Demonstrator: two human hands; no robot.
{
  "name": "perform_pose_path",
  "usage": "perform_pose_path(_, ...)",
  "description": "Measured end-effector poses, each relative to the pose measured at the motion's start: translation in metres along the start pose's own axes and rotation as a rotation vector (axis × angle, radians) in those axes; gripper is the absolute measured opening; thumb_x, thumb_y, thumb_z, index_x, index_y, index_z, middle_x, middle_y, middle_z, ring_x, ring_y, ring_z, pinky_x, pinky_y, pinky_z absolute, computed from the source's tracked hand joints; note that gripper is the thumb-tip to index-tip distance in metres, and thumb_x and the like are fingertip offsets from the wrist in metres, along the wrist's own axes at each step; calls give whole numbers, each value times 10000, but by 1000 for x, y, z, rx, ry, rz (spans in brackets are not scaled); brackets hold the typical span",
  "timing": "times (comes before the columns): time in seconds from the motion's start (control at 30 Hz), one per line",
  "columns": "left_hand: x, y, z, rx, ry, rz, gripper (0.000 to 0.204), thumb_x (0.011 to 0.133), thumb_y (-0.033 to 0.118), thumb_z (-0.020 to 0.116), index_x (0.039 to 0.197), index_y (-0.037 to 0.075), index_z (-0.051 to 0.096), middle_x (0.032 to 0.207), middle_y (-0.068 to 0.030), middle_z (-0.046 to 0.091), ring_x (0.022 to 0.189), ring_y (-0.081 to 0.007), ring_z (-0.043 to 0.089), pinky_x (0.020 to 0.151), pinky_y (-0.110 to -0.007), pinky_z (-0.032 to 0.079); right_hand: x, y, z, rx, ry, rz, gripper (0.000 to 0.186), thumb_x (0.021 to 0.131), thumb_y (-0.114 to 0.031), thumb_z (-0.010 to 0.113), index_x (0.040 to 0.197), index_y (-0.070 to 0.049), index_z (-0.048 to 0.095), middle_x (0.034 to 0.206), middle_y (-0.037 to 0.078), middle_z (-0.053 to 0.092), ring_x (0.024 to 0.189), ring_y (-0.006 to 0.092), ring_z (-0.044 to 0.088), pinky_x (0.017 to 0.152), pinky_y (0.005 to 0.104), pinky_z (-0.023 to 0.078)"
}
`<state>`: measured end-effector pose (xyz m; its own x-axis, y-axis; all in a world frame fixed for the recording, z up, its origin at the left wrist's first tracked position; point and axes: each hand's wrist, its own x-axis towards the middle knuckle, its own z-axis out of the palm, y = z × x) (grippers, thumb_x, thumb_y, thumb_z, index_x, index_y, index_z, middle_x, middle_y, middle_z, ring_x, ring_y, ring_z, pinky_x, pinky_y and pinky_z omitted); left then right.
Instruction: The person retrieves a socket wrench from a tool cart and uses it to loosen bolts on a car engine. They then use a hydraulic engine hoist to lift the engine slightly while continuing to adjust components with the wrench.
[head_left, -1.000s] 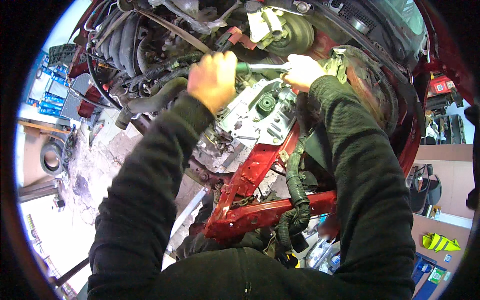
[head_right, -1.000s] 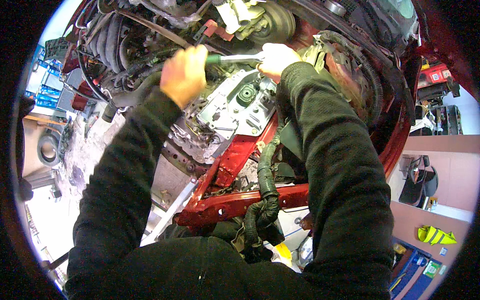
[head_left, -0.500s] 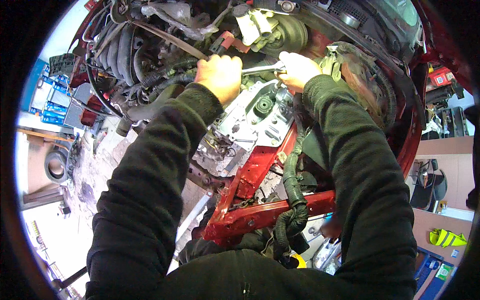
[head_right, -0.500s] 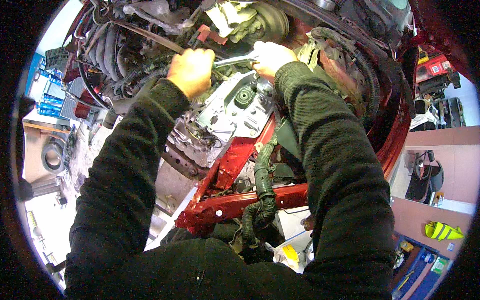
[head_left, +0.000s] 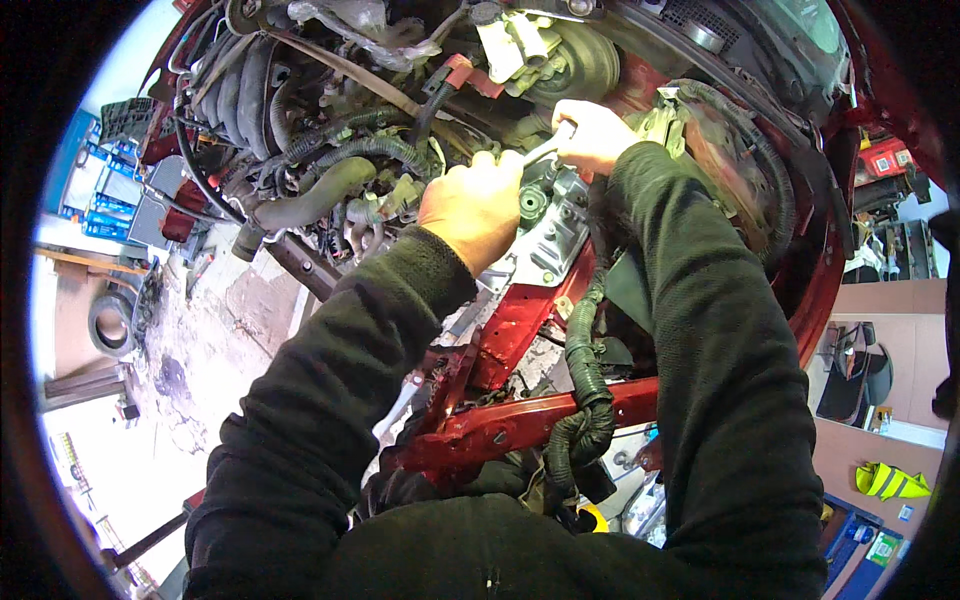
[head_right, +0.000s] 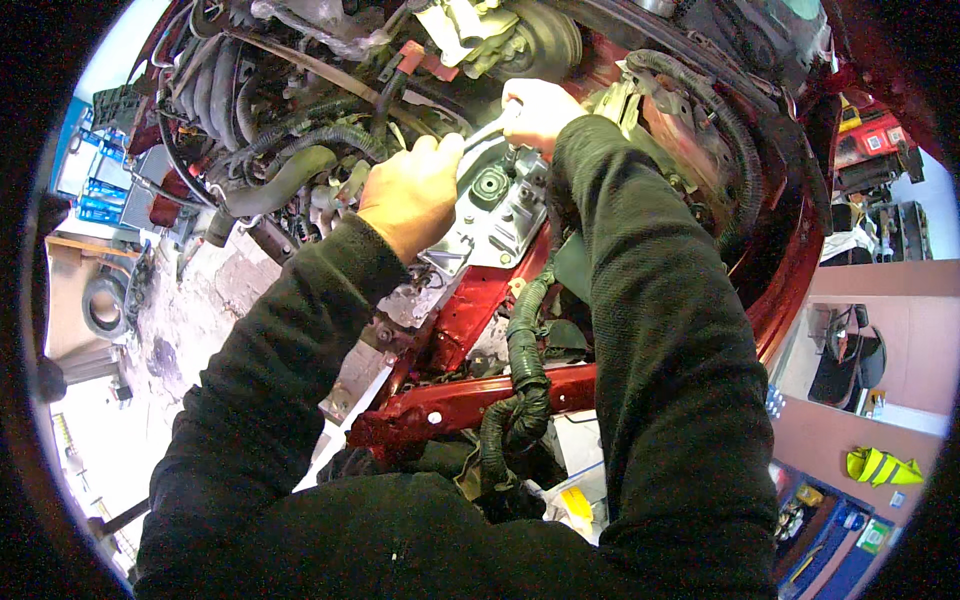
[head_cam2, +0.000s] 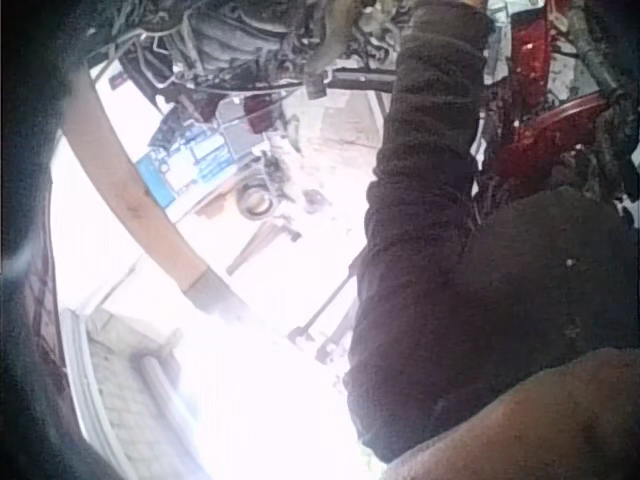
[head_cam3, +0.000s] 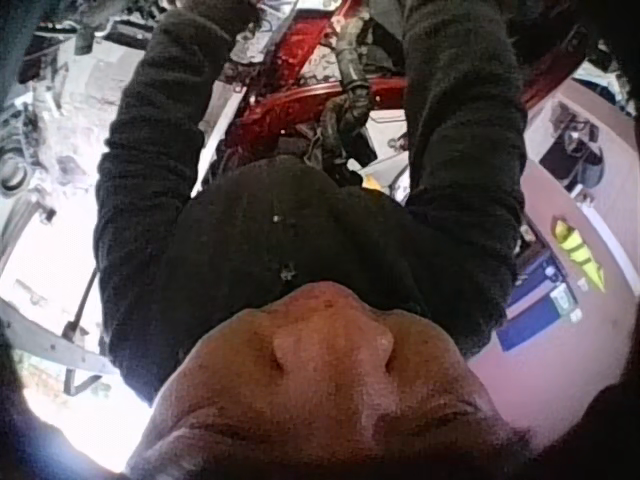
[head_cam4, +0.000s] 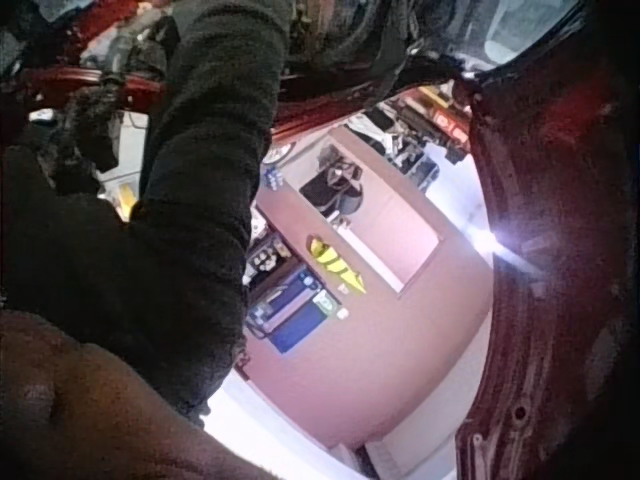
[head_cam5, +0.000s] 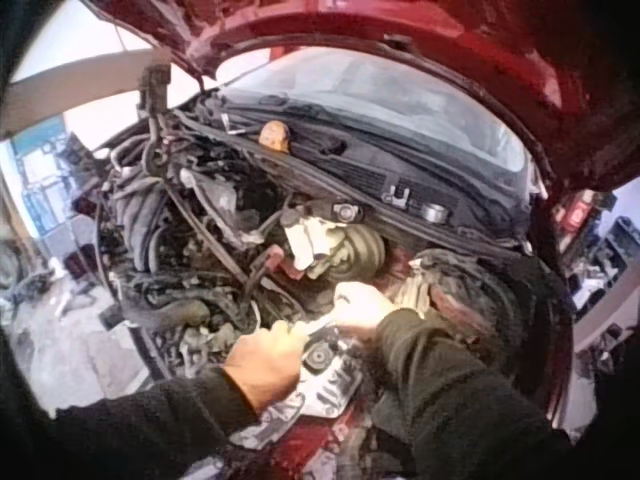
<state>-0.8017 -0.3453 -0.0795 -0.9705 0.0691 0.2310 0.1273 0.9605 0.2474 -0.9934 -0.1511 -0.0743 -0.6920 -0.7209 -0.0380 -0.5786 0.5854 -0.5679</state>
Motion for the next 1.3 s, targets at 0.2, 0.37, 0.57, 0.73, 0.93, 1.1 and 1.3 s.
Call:
perform_pose_path(0.2,25,-27,-10,191,42,131,118,952,157,605,1060,111,608,900,-161,670,797,-394,724,670,-526,581,22,13,24,-201,292,8,248,949,-287,596,965,-131,788,973,192,749,985,358,740,864,468,580)
perform_pose_path(0.37,70,-113,10,217,199,604,338,826,151,742,1124,66,605,840,-89,618,785,-322,662,700,-460,534,25,8,53,-274,570,-45,258,989,-272,677,869,-50,733,830,116,688,805,274,687,767,408,547)
perform_pose_path(0.57,97,-115,-8,220,78,691,198,904,165,653,1078,84,608,856,-88,648,769,-311,700,678,-467,570,21,-4,64,404,683,372,294,984,-332,728,926,-43,738,871,141,752,829,269,711,808,410,551)
perform_pose_path(0.73,35,-22,-34,122,-78,234,230,937,129,628,1157,77,586,936,-156,682,814,-369,726,730,-505,594,26,2,65,580,712,252,124,929,-148,786,922,-43,720,877,100,699,780,232,683,744,399,559)
perform_pose_path(0.93,-20,45,7,-448,114,118,629,936,87,643,1519,-65,465,1338,-385,604,1218,-510,624,1057,-525,510,27,9,74,1257,562,76,156,940,-92,789,857,-69,659,757,30,619,694,155,601,643,342,489)
perform_pose_path(1.1,-5,47,2,-328,-35,-53,589,909,20,552,1495,-18,496,1281,-287,654,1150,-471,657,1006,-514,536,28,21,79,1063,661,23,196,984,-140,748,825,-76,651,748,16,583,660,144,550,629,335,443)
perform_pose_path(1.3,-11,70,6,2,5,-145,441,956,80,567,1378,-33,508,1027,-268,675,867,-462,724,743,-554,587,39,32,85,793,722,13,235,1026,-167,709,812,-81,662,753,13,608,683,129,569,646,318,452)
